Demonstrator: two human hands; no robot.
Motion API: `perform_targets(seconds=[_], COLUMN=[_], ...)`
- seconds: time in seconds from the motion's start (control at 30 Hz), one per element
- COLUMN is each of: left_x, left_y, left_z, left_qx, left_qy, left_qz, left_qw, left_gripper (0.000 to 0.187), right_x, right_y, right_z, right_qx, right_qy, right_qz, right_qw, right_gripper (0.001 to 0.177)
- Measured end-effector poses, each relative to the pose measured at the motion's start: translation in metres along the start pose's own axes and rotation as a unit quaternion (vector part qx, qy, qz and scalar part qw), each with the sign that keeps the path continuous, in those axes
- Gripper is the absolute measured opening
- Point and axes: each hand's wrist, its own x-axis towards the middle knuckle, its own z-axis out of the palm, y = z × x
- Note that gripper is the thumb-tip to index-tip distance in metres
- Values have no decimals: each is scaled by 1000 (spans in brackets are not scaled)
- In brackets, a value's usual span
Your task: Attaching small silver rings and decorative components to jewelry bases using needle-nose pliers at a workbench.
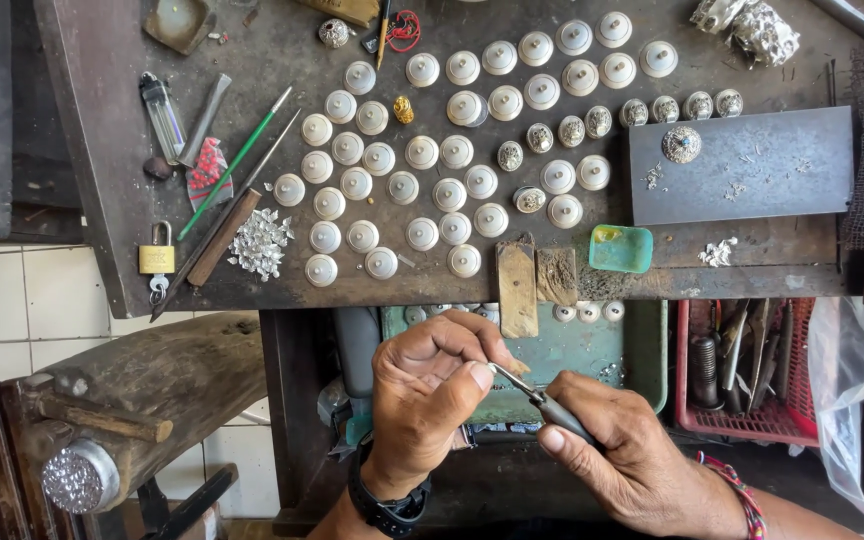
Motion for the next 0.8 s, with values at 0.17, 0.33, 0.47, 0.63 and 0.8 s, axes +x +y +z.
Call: perform_targets(seconds=[0.17, 0.33, 0.47, 0.63, 0.8], left_x=[0, 0, -2, -2, -6], left_y=[-2, -1, 3, -5, -14], left_z=[-1, -1, 5, 27, 45], left_qx=[-5, -13, 31, 263, 330], left_qy=[-2, 1, -45, -118, -24], left_qz=[-2, -3, -18, 88, 129], left_qw=[1000, 1000, 998, 954, 935], left_gripper=[7, 6, 7, 9, 9], right_x=[-3, -2, 1, -2, -6], right_y=[5, 1, -9, -18, -18], right_z=[0, -1, -6, -18, -28], right_qx=[-46, -45, -90, -152, -98], right_qy=[14, 30, 143, 239, 175], right_qz=[-11, -18, -128, -192, -231], right_qw=[999, 998, 977, 940, 952], right_gripper=[29, 30, 19, 21, 24])
